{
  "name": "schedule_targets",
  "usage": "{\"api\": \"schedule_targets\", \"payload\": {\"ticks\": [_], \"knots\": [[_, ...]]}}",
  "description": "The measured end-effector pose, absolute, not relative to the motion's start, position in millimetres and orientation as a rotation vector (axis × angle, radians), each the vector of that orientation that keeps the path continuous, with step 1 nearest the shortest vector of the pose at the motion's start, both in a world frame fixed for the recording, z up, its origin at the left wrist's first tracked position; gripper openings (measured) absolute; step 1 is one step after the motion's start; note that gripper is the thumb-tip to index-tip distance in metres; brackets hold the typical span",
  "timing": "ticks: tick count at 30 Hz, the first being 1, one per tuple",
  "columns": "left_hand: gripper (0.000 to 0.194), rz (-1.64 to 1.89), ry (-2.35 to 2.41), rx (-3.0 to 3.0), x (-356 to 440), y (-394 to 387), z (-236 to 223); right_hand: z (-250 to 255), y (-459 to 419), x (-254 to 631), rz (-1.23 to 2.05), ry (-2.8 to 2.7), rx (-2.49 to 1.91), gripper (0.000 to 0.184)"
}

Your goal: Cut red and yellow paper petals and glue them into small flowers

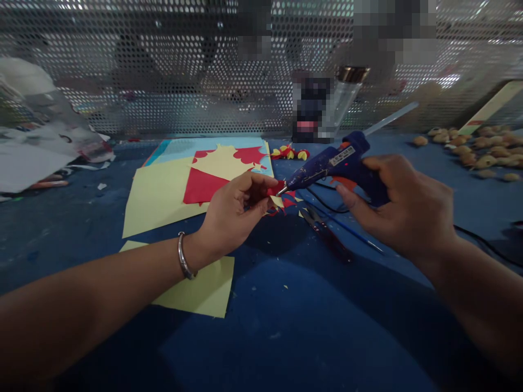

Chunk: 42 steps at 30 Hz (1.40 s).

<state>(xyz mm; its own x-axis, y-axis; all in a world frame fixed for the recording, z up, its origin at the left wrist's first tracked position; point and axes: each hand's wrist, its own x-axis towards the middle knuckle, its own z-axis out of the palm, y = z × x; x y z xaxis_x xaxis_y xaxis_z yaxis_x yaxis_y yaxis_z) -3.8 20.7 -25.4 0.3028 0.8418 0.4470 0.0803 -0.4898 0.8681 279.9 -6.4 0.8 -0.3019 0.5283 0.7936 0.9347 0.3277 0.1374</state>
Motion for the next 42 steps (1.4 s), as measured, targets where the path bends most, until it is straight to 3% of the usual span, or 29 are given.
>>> {"api": "schedule_targets", "payload": {"ticks": [26, 34, 42], "knots": [[0.024, 1.275, 0.823, 1.726, -2, 22, -21, 2, -7, 279, -0.861, -1.942, -1.289, 0.029], [0.041, 1.299, 0.867, 1.686, -2, 20, -17, 4, -8, 279, -0.823, -1.927, -1.352, 0.030], [0.016, 1.245, 0.852, 1.551, 0, 17, -14, 4, -8, 278, -0.828, -1.935, -1.320, 0.029]]}}
